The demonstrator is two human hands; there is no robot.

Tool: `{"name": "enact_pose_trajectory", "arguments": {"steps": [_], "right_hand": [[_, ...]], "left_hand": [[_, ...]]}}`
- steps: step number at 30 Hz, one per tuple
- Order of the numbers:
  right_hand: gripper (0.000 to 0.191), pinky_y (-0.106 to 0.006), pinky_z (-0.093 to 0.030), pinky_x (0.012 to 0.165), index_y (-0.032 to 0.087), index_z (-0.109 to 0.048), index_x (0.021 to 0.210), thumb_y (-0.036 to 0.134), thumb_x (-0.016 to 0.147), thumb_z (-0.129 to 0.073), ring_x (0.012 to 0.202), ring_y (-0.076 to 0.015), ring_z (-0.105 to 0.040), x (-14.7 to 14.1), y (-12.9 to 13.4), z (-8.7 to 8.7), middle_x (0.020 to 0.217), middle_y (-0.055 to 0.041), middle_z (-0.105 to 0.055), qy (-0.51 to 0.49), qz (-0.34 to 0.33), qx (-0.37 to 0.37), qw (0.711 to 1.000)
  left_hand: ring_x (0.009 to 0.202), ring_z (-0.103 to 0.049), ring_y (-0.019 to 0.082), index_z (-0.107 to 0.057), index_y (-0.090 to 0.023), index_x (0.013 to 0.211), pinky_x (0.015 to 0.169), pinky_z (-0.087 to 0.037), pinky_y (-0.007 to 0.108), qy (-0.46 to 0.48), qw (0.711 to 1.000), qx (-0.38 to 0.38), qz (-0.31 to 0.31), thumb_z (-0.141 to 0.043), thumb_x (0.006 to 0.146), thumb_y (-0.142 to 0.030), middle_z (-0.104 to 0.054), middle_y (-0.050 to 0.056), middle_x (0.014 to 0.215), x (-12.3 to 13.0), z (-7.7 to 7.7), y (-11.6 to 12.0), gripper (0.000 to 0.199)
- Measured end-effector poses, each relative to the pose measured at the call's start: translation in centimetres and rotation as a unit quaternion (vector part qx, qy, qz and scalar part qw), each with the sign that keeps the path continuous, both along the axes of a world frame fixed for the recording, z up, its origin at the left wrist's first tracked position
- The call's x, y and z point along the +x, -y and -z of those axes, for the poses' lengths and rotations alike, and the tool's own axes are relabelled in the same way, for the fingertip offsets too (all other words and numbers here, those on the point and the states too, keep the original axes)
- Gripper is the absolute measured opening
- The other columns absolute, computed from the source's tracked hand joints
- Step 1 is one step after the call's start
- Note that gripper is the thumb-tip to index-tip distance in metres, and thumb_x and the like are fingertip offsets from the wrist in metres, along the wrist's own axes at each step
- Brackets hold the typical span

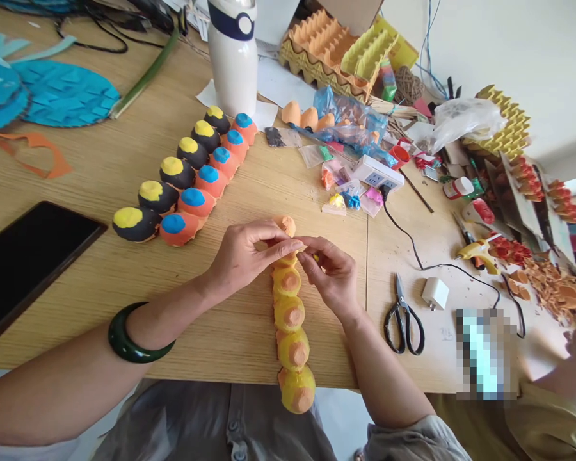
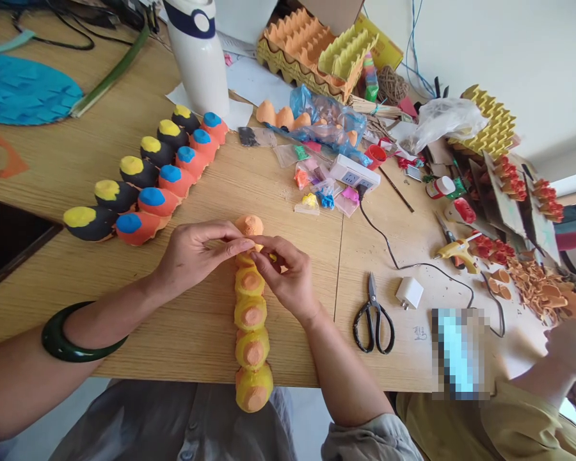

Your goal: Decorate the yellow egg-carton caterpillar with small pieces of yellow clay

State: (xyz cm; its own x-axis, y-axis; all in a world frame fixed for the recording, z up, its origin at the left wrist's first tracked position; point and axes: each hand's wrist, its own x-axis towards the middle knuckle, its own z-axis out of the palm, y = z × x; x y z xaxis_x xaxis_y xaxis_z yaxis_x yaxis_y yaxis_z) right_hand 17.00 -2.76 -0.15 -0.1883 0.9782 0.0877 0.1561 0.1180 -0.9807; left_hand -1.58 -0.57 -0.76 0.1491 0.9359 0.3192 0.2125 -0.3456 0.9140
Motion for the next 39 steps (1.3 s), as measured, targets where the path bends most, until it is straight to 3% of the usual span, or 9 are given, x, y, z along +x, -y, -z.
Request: {"name": "enact_pose_trajectory", "arguments": {"steps": [8,11,14,18,23,26,29,33,39], "right_hand": [[0.012,-0.029,-0.044,0.058,0.027,-0.078,0.096,0.038,0.092,-0.074,0.06,-0.012,-0.048,-0.1,0.3,0.4,0.072,0.0012,-0.063,0.034,0.036,0.072,0.996],[0.016,-0.028,-0.046,0.055,0.025,-0.077,0.09,0.041,0.088,-0.078,0.058,-0.0107,-0.054,-0.1,-0.4,0.8,0.079,0.0002,-0.07,-0.029,0.087,-0.003,0.996],[0.026,-0.027,-0.053,0.058,0.022,-0.075,0.086,0.046,0.08,-0.083,0.062,-0.0112,-0.062,0.2,-1.4,1.8,0.088,-0.0001,-0.072,-0.098,0.154,-0.087,0.979],[0.033,-0.026,-0.057,0.064,0.02,-0.074,0.083,0.048,0.072,-0.087,0.06,-0.0094,-0.06,0.4,-2.3,3.0,0.085,0.0013,-0.07,-0.135,0.171,-0.152,0.964],[0.028,-0.028,-0.06,0.071,0.02,-0.076,0.083,0.044,0.074,-0.087,0.053,-0.0063,-0.046,0.1,-2.1,2.7,0.072,0.0051,-0.062,-0.174,0.149,-0.152,0.961],[0.03,-0.033,-0.064,0.079,0.021,-0.076,0.083,0.044,0.071,-0.091,0.056,-0.0067,-0.047,0.0,-1.9,2.1,0.074,0.0057,-0.062,-0.238,0.147,-0.147,0.949],[0.028,-0.032,-0.063,0.078,0.021,-0.078,0.085,0.042,0.073,-0.09,0.055,-0.0059,-0.046,-0.1,-1.7,1.7,0.074,0.0058,-0.062,-0.25,0.13,-0.155,0.947],[0.025,-0.029,-0.06,0.074,0.022,-0.078,0.086,0.041,0.076,-0.089,0.054,-0.0066,-0.049,0.1,-1.5,1.6,0.067,0.007,-0.055,-0.245,0.121,-0.171,0.946],[0.027,-0.025,-0.058,0.072,0.02,-0.078,0.08,0.04,0.07,-0.092,0.059,-0.0076,-0.047,0.2,-1.7,1.3,0.062,0.0068,-0.053,-0.271,0.144,-0.209,0.928]], "left_hand": [[0.061,-0.063,0.013,-0.075,-0.02,0.07,0.06,-0.05,0.023,0.016,0.998,-0.042,0.049,-0.072,0.091,-0.049,-0.073,-0.002,0.065,0.3,-0.6,0.3,0.036],[0.063,-0.062,0.014,-0.074,-0.02,0.072,0.062,-0.049,0.025,-0.007,0.999,-0.038,-0.027,-0.064,0.096,-0.05,-0.074,0.0,0.07,-0.2,-0.5,-0.1,0.039],[0.063,-0.063,0.016,-0.075,-0.021,0.085,0.062,-0.048,0.027,-0.11,0.983,-0.035,-0.143,-0.064,0.094,-0.053,-0.077,0.003,0.078,-1.4,0.4,-1.0,0.035],[0.061,-0.068,0.021,-0.075,-0.021,0.089,0.058,-0.047,0.029,-0.23,0.964,-0.098,-0.096,-0.067,0.091,-0.051,-0.076,0.005,0.071,-2.6,1.9,-1.7,0.03],[0.076,-0.075,0.024,-0.072,-0.017,0.125,0.072,-0.056,0.033,-0.062,0.979,-0.192,-0.031,-0.073,0.088,-0.044,-0.079,0.005,0.08,-1.8,1.7,-1.7,0.045],[0.097,-0.076,0.024,-0.069,-0.015,0.131,0.089,-0.058,0.033,0.106,0.939,-0.326,-0.01,-0.071,0.09,-0.037,-0.081,0.007,0.098,-1.1,0.8,-1.5,0.047],[0.099,-0.076,0.022,-0.072,-0.014,0.124,0.093,-0.058,0.034,0.235,0.882,-0.409,0.01,-0.071,0.089,-0.026,-0.082,0.008,0.1,-0.6,0.3,-1.1,0.037],[0.095,-0.077,0.021,-0.074,-0.013,0.121,0.09,-0.06,0.033,0.287,0.851,-0.439,0.009,-0.069,0.088,-0.017,-0.081,0.01,0.103,-0.2,0.1,-0.9,0.033],[0.097,-0.075,0.02,-0.077,-0.013,0.106,0.087,-0.061,0.034,0.311,0.856,-0.408,-0.062,-0.075,0.079,-0.008,-0.076,0.007,0.108,0.2,0.0,-0.8,0.028]]}}
